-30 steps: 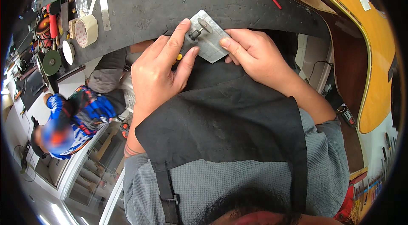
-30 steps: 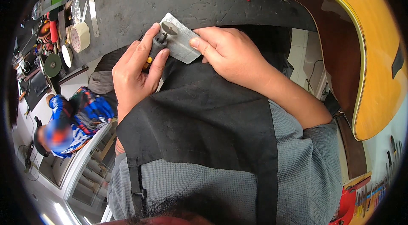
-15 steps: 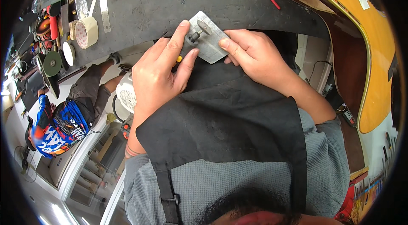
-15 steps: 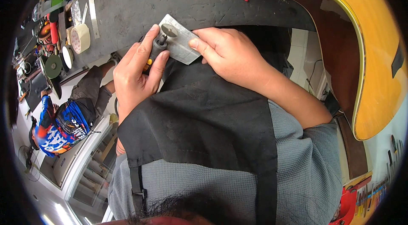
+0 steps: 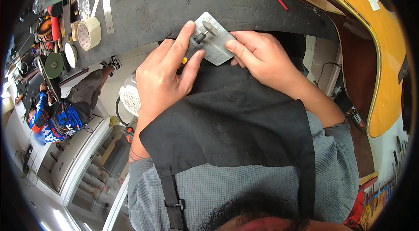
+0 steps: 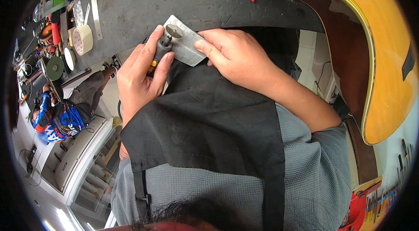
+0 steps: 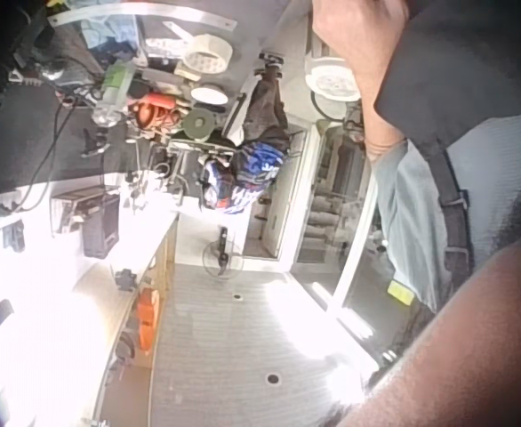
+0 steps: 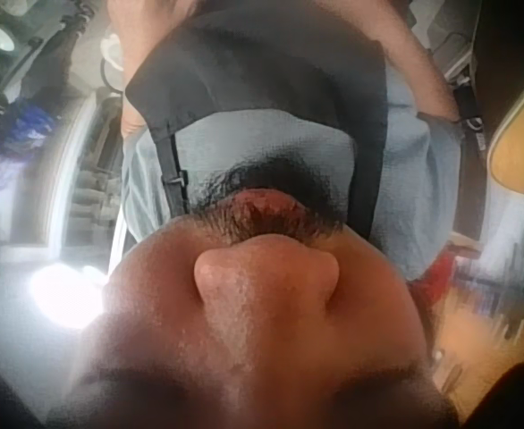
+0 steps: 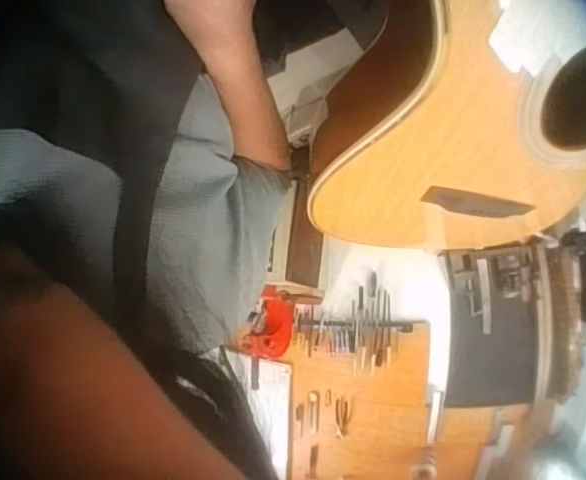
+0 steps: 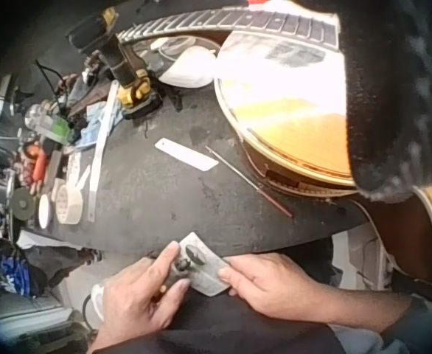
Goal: The person marks a small rectangular piece of material using a ruler and a pen, then uses a rotary tool to grind the edges of the piece. The person works at a cluttered workbench with a guitar visible nearby.
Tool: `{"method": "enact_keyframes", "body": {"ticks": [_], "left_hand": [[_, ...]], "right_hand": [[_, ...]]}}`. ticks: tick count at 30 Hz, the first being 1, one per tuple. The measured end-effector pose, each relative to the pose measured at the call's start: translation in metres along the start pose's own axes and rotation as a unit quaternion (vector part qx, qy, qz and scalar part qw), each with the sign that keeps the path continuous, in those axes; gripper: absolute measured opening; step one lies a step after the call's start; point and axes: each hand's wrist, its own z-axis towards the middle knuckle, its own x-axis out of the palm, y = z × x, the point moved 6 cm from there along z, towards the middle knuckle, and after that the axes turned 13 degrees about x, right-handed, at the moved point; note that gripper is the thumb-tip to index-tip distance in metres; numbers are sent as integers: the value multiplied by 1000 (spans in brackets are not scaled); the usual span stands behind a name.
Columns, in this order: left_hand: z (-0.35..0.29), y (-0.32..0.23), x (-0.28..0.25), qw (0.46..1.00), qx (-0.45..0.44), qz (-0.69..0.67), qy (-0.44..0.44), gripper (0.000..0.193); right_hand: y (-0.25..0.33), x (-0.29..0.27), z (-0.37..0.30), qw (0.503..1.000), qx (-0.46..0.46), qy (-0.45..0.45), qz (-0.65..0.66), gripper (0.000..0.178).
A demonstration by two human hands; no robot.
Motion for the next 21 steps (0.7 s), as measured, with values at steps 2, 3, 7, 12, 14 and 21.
{"method": "enact_keyframes", "body": {"ticks": [2,3,7,12,14,21], "left_hand": [[0,-1,0,1000,0,2,-1,63],[0,-1,0,1000,-1,1,1,63],[1,-1,-1,1000,-3,3,4,63],[1,-2,-1,1000,-4,6,5,63],[1,-2,-1,1000,-4,5,3,63],[0,-1,-1,1000,-1,4,2,64]], "right_hand": [[-1,0,0,1000,1,2,-8,35],[0,0,0,1000,0,3,-8,35],[1,-1,1,1000,-2,6,-10,35],[1,-1,0,1000,-1,7,-7,35],[0,-1,0,1000,-1,4,-6,35],[0,0,0,1000,-1,4,-2,35]]}}
